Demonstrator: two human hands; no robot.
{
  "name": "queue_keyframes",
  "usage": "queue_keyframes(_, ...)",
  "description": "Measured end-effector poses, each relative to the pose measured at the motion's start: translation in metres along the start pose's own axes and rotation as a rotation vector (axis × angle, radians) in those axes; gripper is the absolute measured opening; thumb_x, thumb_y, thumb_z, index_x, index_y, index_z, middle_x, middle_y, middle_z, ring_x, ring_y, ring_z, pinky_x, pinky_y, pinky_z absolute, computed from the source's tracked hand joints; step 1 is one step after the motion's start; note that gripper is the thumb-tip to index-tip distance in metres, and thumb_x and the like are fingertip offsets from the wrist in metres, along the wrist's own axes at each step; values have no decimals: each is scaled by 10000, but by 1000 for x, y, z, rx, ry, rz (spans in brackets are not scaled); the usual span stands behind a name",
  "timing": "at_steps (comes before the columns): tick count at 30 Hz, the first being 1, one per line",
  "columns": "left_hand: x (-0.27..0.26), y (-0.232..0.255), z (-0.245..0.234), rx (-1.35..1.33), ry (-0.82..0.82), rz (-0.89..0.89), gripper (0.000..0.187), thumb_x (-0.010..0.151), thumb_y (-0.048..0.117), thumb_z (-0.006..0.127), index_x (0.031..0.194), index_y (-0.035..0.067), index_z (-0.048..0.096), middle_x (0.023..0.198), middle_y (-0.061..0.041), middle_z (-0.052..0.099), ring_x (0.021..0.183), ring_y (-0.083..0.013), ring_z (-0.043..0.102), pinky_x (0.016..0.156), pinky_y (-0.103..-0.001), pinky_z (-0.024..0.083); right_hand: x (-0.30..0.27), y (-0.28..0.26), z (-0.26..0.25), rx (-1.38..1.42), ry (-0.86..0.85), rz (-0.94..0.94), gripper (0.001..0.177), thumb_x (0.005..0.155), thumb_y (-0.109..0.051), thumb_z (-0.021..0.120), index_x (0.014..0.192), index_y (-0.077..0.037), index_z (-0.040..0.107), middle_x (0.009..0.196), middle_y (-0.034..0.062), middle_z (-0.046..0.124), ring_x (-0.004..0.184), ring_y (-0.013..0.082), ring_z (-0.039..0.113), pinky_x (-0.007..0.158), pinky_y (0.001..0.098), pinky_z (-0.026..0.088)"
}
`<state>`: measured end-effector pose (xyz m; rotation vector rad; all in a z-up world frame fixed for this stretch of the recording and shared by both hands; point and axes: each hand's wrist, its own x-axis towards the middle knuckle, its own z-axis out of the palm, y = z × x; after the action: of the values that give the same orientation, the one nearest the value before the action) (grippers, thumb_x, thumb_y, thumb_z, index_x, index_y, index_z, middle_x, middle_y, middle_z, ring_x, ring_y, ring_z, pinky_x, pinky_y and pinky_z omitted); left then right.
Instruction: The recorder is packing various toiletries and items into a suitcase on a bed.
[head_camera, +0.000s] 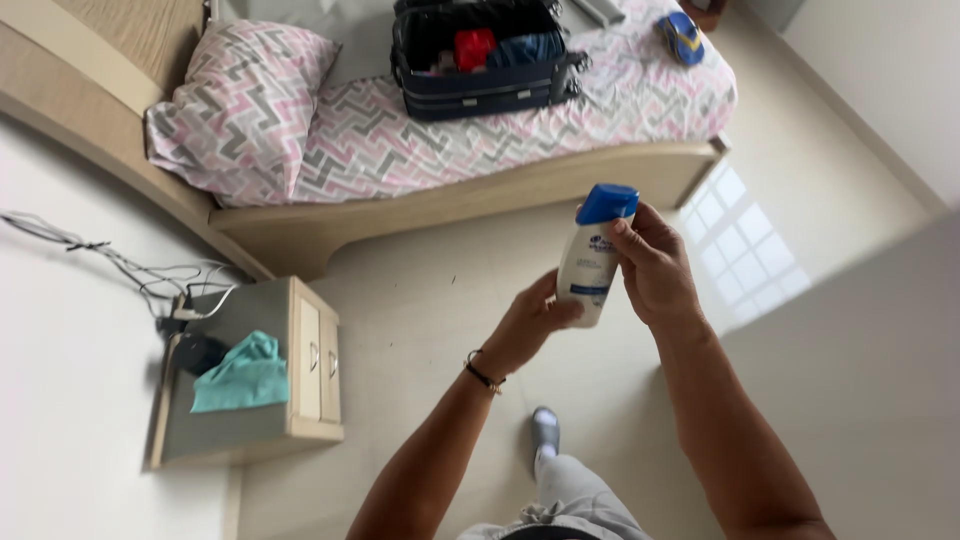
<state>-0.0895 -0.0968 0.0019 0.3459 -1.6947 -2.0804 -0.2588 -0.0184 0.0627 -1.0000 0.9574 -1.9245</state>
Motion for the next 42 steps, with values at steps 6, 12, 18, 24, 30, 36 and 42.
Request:
queue_keyframes(6,115,-1,-45,4,20,2,668,867,-83,690,1483,37,462,1236,-51,655,1104,-142,637,968,-326,570,149,24,-64,29,31,124,360,1033,-208,686,1314,11,633,1142,92,705,1033,166,675,927,340,572)
queue_keyframes(12,205,10,-120,-14,143,-17,602,898,-88,657,1461,53,497,1235,-21,673,1136,-112,657,997,-300,571,271,76,-76,32,-50,158,430,944,-178,756,1307,5,617,1149,79,708,1056,174,693,949,362,589)
queue_keyframes(18,292,6,-245,43,214,-11,464,883,-79,693,1330,22,620,1172,-20,704,1104,-116,663,964,-309,591,373,170,-61,-202,-98,206,498,875,-183,805,1296,18,631,1141,105,722,1054,187,676,961,384,560)
queue_keyframes(24,374,11,-354,120,307,-76,476,830,-53,739,1288,29,643,1136,-57,734,1039,-145,712,903,-297,617,482,241,-47,-201,-72,336,505,859,-159,792,1314,-7,636,1175,102,699,1125,182,632,1010,391,502)
queue_keyframes(30,471,4,-449,71,318,-153,479,878,-32,693,1349,5,611,1179,-112,723,1032,-215,728,883,-326,624,599,306,-67,-200,26,332,421,891,-102,770,1274,10,637,1168,97,713,1094,189,652,975,372,508)
queue_keyframes(36,590,-28,-543,152,482,-100,583,951,8,626,1508,18,453,1346,-162,644,1196,-238,678,976,-327,572,753,389,-84,-348,119,416,403,881,-97,761,1250,5,634,1125,95,722,1039,174,676,938,348,541)
queue_keyframes(42,703,-84,-656,216,646,-39,667,878,-17,642,1502,-76,413,1343,-250,631,1206,-328,678,976,-391,569,904,548,-106,-228,36,471,342,893,-82,761,1196,40,661,1083,121,747,954,177,711,867,335,599)
